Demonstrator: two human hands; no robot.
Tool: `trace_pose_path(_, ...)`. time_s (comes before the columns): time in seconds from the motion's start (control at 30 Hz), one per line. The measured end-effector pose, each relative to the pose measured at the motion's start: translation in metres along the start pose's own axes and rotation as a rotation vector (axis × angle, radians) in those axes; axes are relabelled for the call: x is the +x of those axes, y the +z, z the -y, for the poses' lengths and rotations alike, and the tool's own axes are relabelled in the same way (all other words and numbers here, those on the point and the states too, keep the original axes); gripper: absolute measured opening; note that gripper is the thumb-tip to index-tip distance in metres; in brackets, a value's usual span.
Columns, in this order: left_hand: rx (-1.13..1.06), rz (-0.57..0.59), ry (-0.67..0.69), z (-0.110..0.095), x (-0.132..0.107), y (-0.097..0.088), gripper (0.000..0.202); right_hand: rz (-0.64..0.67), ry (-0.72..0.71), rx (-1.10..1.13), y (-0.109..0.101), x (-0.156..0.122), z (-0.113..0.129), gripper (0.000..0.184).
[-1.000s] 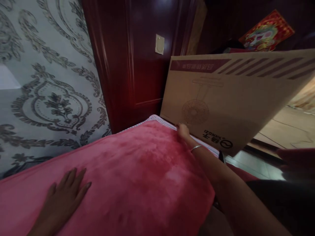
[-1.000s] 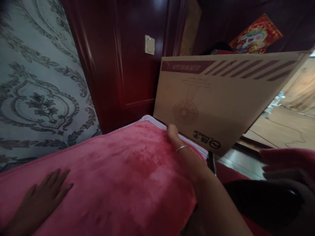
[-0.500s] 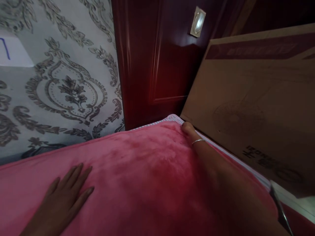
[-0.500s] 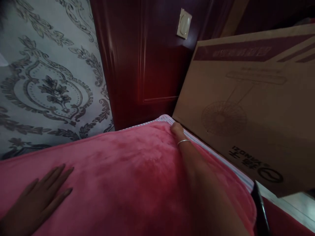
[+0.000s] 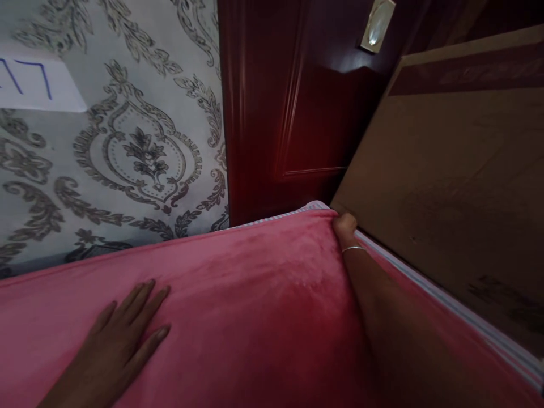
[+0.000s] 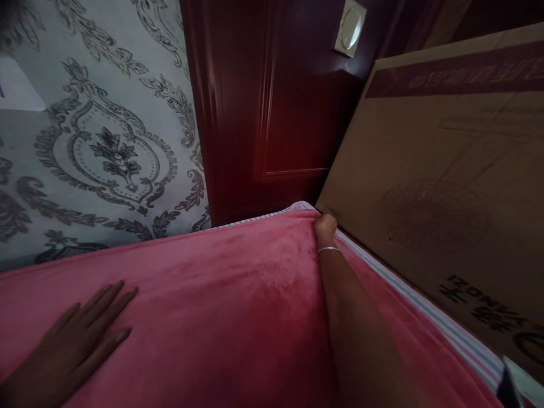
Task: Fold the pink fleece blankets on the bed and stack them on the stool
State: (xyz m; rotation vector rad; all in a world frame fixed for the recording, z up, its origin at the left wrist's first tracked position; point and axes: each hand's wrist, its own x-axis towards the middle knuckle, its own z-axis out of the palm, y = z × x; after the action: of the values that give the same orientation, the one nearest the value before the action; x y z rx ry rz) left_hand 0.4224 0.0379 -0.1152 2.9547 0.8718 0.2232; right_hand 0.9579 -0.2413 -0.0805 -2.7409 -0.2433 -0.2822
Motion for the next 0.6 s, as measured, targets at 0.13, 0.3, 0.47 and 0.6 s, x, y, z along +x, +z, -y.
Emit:
trace_pose_path(0.13,0.007,0.01,-0.008,0.0,0.001,-0.001,0.079,0.008,-0.023,-0.001,0.001,-0.008,0.003,0.047)
trace_pose_path(0.3,-0.009,-0.001,0.002,0.001,0.0,0.001,0.078,-0.017,-0.305,-0.024,0.001,-0.029,0.029,0.052)
trace_pose_path(0.47,-0.009,-0.009,0.012,0.0,-0.001,0.001,0.077,0.094,-0.427,-0.083,0.01,-0.029,0.051,0.048)
trace_pose_path(0.6,0.006,-0.021,0.035,-0.002,-0.002,0.0,0.076,0.103,-0.422,-0.112,0.008,-0.018,0.059,0.041)
